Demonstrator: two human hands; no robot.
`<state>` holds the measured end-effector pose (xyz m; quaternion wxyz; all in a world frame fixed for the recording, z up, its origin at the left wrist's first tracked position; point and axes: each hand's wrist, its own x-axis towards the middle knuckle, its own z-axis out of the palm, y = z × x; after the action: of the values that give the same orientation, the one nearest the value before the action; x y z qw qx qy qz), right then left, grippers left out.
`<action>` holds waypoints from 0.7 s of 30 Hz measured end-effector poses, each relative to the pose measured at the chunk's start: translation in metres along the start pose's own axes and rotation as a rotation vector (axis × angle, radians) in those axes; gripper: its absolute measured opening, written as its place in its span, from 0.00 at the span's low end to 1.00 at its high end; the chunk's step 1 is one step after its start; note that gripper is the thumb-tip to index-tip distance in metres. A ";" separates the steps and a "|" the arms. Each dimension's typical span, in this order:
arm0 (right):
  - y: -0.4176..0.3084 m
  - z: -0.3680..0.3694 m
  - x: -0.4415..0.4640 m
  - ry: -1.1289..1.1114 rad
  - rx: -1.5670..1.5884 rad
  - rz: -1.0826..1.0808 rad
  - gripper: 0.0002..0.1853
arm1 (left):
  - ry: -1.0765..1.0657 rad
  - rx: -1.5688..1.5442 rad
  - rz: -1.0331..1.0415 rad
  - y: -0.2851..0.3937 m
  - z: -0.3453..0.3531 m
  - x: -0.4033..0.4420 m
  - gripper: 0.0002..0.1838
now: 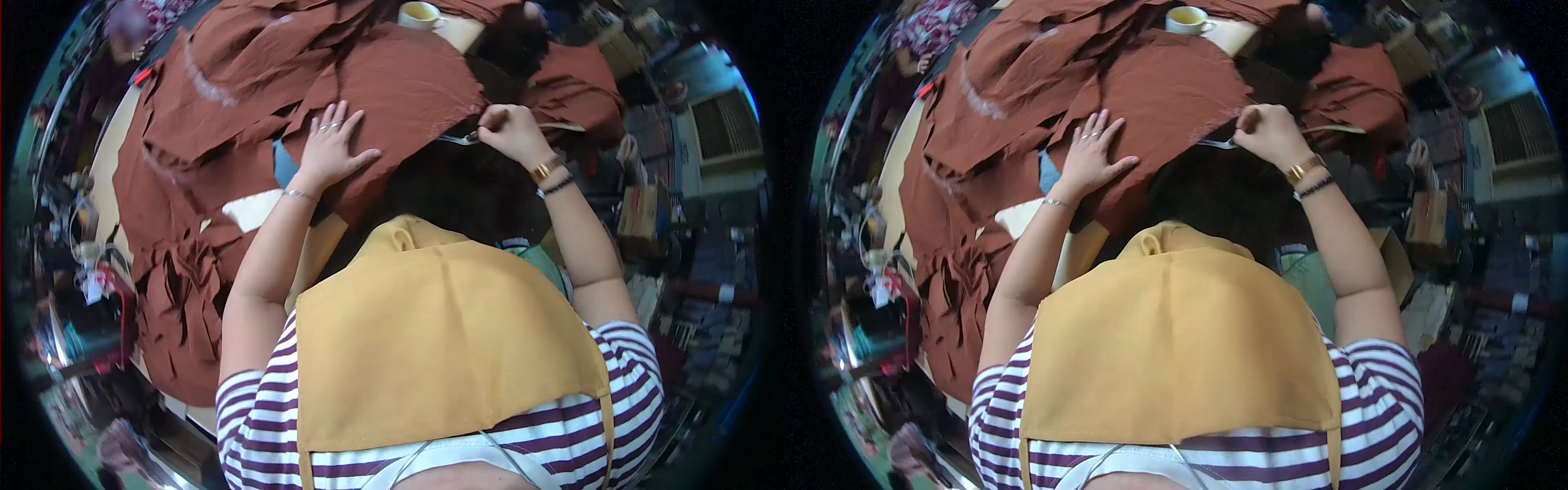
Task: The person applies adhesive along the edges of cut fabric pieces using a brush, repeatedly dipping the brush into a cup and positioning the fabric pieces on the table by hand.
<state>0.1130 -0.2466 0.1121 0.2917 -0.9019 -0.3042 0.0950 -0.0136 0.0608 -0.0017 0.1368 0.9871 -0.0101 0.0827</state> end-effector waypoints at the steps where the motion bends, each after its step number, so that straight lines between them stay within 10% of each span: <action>1: -0.006 0.009 0.003 0.018 0.069 -0.080 0.06 | 0.008 -0.009 -0.004 0.000 0.000 -0.001 0.47; 21: -0.052 0.031 -0.006 0.061 0.210 -0.186 0.06 | 0.009 -0.045 0.029 -0.004 0.004 0.006 0.47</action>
<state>0.0718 -0.2023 0.1173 0.4012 -0.8367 -0.3660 0.0715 -0.0072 0.0631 -0.0059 0.1580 0.9831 -0.0256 0.0888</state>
